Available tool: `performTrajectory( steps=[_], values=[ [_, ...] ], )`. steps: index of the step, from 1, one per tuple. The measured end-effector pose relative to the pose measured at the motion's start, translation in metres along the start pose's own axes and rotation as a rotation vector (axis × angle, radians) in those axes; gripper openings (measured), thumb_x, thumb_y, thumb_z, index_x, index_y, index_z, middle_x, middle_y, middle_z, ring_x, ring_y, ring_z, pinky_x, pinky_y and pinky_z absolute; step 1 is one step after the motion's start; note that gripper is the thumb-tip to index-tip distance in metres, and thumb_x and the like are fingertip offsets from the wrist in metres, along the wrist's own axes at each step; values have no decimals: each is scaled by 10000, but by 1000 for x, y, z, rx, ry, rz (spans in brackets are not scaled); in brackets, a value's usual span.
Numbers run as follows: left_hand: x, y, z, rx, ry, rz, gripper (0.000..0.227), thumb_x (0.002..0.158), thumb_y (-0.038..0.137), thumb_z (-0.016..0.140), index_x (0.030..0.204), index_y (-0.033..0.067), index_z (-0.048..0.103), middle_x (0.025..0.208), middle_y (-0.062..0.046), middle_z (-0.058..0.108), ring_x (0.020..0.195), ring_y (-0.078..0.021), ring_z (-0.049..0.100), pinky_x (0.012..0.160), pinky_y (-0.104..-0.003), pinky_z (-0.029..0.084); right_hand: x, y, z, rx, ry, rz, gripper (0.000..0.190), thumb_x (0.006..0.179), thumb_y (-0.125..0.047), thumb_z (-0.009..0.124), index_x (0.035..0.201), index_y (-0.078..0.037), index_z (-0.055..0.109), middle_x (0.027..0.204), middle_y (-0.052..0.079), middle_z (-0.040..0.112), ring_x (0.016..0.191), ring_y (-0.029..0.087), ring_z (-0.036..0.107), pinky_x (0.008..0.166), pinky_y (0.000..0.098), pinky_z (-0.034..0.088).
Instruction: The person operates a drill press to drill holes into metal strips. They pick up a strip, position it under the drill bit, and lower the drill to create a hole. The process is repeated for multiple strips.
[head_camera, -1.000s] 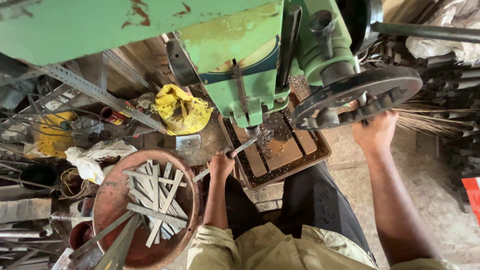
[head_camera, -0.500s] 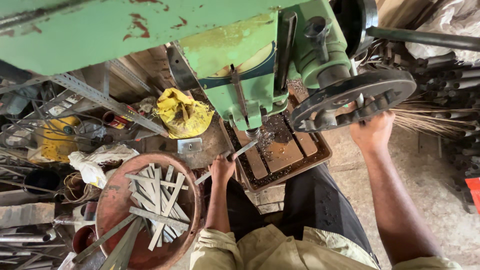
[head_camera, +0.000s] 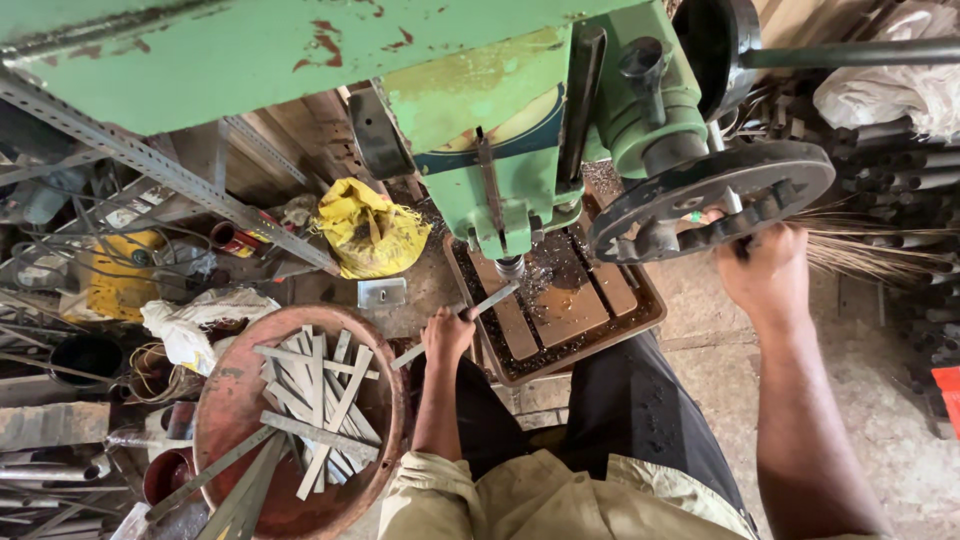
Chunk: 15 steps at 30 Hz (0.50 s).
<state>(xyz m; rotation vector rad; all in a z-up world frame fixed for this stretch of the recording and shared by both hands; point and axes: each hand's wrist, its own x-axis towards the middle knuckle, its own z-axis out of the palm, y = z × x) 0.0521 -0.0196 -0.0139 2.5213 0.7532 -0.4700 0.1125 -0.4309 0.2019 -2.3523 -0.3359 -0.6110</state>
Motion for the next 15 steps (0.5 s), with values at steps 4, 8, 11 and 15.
performTrajectory(
  steps=[4,8,11,15],
  values=[
    [3,-4,7,-16,-29,-24,591,998,597,543,1164,40,652,1053,-139,745,988,-284,723,931,-464,562,2,8,21,-13,130,-129,130,1077,-130,713,1106,-3,699,1036,179,738,908,364,739,864,448,581],
    [7,-6,5,-20,-21,-22,619,998,606,539,1178,22,636,1043,-152,741,993,-287,719,930,-462,561,6,17,32,-6,154,-127,171,1049,-115,694,1126,38,694,1025,191,726,919,397,730,840,456,577],
    [4,-6,8,-43,18,14,586,959,587,546,1180,57,660,1090,-151,729,1049,-308,696,963,-493,527,4,21,33,-17,164,-143,166,1041,-105,698,1110,46,697,992,200,721,934,411,722,855,458,573],
    [11,-10,12,-7,32,-10,660,961,629,587,1196,16,648,1118,-170,735,1098,-320,691,1005,-471,512,4,22,35,-5,167,-107,154,1045,-107,706,1101,34,684,992,206,716,910,412,720,823,451,569]
  ],
)
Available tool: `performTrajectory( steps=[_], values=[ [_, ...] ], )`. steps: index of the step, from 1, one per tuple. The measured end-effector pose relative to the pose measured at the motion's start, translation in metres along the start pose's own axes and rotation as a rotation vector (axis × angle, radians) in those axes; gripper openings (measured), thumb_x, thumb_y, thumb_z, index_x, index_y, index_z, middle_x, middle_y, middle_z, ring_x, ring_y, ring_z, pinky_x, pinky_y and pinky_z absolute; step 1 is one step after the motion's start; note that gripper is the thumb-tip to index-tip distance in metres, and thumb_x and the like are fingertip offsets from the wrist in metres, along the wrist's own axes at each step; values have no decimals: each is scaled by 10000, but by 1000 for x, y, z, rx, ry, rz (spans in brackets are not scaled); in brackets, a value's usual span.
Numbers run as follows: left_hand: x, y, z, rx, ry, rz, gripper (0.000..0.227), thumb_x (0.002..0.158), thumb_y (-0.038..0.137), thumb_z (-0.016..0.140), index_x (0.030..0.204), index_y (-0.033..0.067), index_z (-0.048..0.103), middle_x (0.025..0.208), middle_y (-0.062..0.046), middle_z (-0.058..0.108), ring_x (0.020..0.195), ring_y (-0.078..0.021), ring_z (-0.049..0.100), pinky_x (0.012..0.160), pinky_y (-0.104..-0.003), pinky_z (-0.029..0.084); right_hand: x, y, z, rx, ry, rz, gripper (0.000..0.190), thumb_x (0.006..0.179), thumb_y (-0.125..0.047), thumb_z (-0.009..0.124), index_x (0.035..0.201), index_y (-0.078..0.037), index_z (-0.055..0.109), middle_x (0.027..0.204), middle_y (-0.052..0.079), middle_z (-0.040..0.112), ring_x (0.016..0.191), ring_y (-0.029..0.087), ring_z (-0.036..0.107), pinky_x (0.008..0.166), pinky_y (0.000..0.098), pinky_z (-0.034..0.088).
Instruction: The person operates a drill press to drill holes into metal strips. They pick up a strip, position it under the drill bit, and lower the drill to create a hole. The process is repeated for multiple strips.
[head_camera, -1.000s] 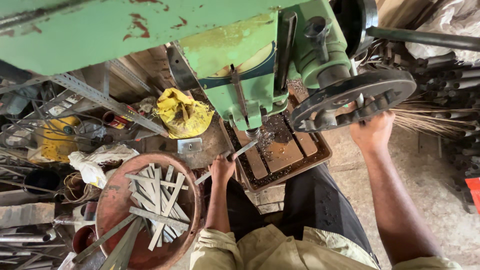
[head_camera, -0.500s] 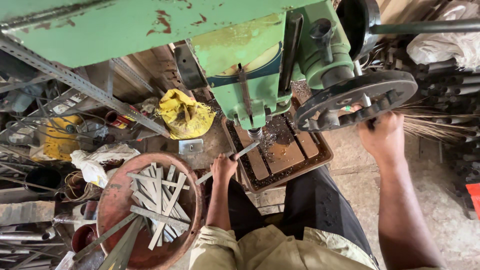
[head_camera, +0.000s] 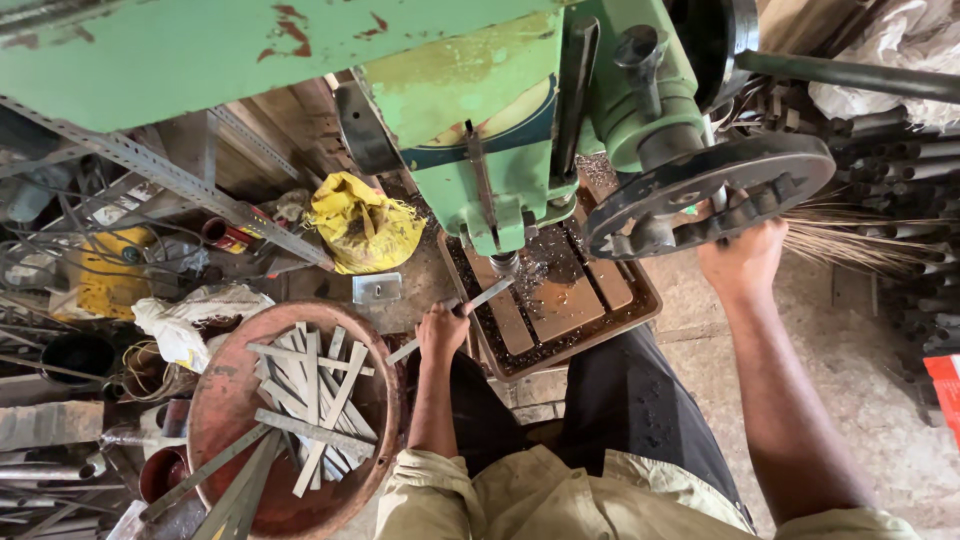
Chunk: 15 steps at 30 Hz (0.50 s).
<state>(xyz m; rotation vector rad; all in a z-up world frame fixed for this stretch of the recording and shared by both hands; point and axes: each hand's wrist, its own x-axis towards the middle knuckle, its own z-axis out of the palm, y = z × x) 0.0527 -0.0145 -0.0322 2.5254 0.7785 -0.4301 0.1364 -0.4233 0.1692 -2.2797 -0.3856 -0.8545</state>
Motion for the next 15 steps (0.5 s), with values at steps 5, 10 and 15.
performTrajectory(
  steps=[5,10,15],
  values=[
    [1,-2,3,-11,17,29,574,958,608,564,1237,120,681,1191,-123,722,1149,-314,669,1017,-491,482,1,-3,0,28,5,-1,143,1040,-95,690,1088,40,686,995,204,716,906,403,719,829,453,569],
    [-4,0,2,-17,33,26,602,943,611,532,1247,112,677,1213,-131,715,1183,-313,652,1043,-484,466,0,1,1,-12,1,-37,115,1040,-91,689,1042,23,674,951,186,705,912,416,698,821,461,552],
    [3,-6,11,48,56,5,725,975,676,504,1227,15,661,1179,-215,720,1170,-367,660,1039,-479,483,-2,10,6,-109,-7,-46,103,1006,-112,704,1014,-11,685,961,178,716,866,398,708,760,455,551]
  ],
)
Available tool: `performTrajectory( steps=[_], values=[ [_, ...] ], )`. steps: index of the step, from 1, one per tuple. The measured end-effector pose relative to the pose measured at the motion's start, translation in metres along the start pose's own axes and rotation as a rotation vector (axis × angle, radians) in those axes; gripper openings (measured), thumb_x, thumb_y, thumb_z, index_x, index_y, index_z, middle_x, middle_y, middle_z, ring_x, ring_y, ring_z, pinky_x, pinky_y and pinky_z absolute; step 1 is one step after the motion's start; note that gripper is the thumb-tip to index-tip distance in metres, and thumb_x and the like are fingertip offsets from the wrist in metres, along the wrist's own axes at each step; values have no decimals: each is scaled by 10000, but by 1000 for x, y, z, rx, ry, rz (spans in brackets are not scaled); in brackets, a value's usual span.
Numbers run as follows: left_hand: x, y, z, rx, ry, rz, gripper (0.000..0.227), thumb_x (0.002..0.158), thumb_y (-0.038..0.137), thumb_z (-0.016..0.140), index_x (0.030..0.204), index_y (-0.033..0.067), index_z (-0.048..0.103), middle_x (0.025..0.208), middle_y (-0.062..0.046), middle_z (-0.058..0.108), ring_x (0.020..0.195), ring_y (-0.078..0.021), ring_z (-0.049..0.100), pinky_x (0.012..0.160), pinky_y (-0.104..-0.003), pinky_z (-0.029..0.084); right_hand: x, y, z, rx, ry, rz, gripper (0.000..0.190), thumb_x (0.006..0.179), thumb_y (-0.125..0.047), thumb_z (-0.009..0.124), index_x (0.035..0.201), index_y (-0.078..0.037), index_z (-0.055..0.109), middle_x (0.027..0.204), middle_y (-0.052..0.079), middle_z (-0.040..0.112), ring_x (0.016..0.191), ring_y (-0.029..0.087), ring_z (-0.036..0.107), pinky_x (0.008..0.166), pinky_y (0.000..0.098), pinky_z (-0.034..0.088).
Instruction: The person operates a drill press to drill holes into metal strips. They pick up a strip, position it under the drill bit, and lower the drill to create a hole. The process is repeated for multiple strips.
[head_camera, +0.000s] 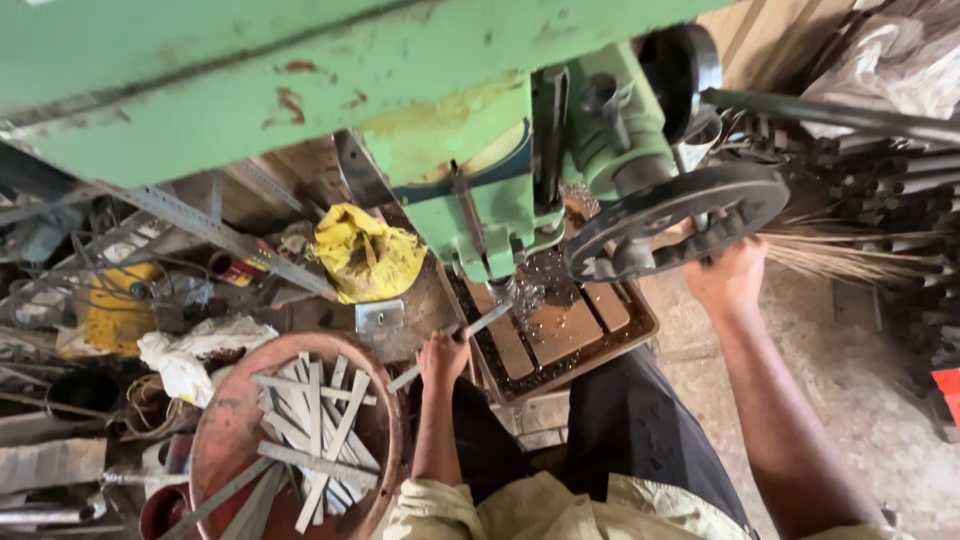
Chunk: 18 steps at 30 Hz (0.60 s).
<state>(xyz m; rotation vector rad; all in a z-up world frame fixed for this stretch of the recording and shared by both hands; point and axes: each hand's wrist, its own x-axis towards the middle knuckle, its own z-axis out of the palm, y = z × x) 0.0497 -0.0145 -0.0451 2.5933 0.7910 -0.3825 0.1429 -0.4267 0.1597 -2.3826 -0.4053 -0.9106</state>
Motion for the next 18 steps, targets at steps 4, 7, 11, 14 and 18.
performTrajectory(
  steps=[4,7,11,14,18],
  values=[
    [6,-2,4,-9,-49,-13,735,955,682,462,1204,16,647,1147,-196,722,1121,-352,691,1003,-480,513,-3,1,3,45,17,99,158,992,-153,724,1036,-3,707,862,176,710,787,381,713,692,436,555],
    [7,3,0,-11,-58,-36,733,939,688,475,1211,27,636,1138,-185,735,1115,-334,702,1008,-463,519,0,4,5,87,24,115,129,957,-140,722,1006,-21,715,834,149,726,747,323,736,685,405,573],
    [-4,0,-4,-44,28,-20,720,914,678,555,1206,28,655,1157,-225,730,1157,-381,668,1033,-481,501,-5,3,7,103,34,133,124,945,-121,770,1000,-21,722,826,148,728,729,300,728,671,393,557],
    [-1,4,-5,-54,31,-5,691,901,662,556,1215,54,656,1166,-211,719,1159,-375,662,1027,-500,488,-4,9,7,151,87,87,217,906,-122,775,1079,-4,718,820,142,710,706,275,716,650,373,545],
    [2,1,2,-1,82,19,726,935,680,555,1206,14,653,1159,-244,715,1160,-402,657,1024,-493,494,-15,21,15,173,21,218,177,911,-130,805,879,-28,663,655,108,601,537,243,583,579,370,473]
  ],
)
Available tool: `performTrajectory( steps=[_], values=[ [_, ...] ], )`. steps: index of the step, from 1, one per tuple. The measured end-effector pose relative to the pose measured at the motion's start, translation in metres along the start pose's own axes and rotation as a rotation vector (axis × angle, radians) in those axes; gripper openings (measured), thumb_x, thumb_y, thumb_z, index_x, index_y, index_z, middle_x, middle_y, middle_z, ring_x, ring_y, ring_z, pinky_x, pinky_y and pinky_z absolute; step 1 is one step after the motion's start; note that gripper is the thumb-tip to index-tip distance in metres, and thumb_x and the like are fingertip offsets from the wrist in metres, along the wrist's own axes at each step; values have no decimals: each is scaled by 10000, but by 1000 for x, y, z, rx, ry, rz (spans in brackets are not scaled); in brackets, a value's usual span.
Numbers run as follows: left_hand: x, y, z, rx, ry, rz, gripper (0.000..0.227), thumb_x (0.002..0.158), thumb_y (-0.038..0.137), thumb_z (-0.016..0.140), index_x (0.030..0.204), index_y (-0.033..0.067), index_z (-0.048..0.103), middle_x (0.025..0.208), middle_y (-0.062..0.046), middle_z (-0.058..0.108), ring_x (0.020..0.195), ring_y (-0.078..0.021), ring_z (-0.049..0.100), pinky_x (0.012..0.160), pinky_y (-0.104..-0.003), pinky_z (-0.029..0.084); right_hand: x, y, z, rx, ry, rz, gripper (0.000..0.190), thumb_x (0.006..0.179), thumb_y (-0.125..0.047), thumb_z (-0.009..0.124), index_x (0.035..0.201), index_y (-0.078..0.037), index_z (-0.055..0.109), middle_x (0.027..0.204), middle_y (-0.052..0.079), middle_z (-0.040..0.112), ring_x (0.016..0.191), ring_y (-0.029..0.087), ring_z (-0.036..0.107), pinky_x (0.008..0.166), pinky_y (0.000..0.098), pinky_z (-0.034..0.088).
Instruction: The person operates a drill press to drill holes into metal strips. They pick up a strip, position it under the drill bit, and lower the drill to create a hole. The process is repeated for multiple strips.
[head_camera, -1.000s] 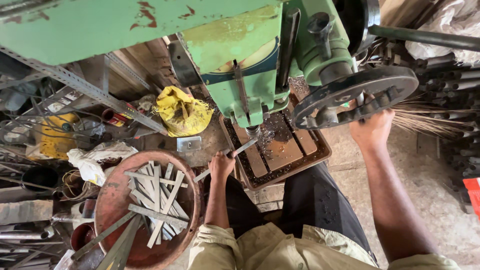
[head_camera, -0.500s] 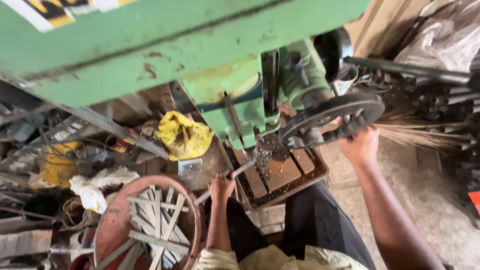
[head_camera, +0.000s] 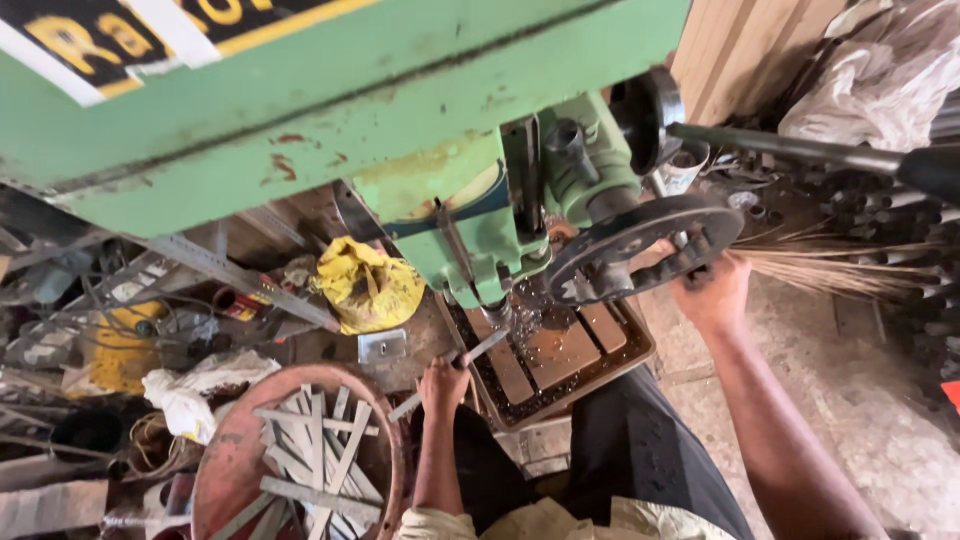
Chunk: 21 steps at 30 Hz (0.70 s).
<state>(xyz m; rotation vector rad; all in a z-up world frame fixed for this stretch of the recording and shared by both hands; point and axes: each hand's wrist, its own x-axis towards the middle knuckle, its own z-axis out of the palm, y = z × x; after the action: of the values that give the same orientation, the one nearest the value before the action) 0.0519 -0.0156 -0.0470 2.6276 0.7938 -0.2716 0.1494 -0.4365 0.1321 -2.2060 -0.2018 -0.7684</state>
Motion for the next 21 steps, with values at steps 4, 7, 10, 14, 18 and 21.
performTrajectory(
  steps=[4,7,10,14,18,21],
  values=[
    [-5,6,-11,-30,-79,-31,662,922,649,545,1208,65,669,1162,-198,723,1143,-368,670,1022,-498,488,1,1,-1,37,-5,-34,161,942,-146,800,939,-24,693,620,80,586,510,207,565,540,364,443],
    [-12,9,-18,-73,-94,-19,578,923,598,524,1197,118,695,1153,-161,727,1104,-347,687,994,-492,511,4,-7,-4,64,9,-93,156,965,-134,764,1047,-12,712,702,99,624,575,212,602,575,356,460],
    [-8,9,-17,-70,-150,-53,597,966,607,501,1188,75,657,1098,-149,738,1037,-299,722,965,-457,548,6,-16,-5,66,25,-130,148,1010,-143,769,1078,-20,723,788,115,670,637,221,637,611,349,480],
    [-2,5,-7,-3,-139,-36,578,989,608,495,1157,79,657,1066,-138,727,1013,-281,694,967,-454,519,7,-17,-7,62,38,-140,155,1003,-143,775,1078,-18,723,814,111,690,647,226,652,607,352,485],
    [3,-1,-1,63,-153,-14,549,1039,555,447,1123,64,679,1011,-131,750,950,-272,719,936,-425,538,4,-11,2,104,6,19,171,1011,-151,761,1100,-19,697,789,99,692,653,239,675,609,373,505],
    [2,2,-10,-30,-173,-59,616,979,608,535,1160,28,641,1057,-157,735,1005,-290,716,919,-436,562,9,-1,14,66,22,-55,176,1004,-115,712,1086,-10,596,935,147,669,832,312,651,751,419,522]
  ],
)
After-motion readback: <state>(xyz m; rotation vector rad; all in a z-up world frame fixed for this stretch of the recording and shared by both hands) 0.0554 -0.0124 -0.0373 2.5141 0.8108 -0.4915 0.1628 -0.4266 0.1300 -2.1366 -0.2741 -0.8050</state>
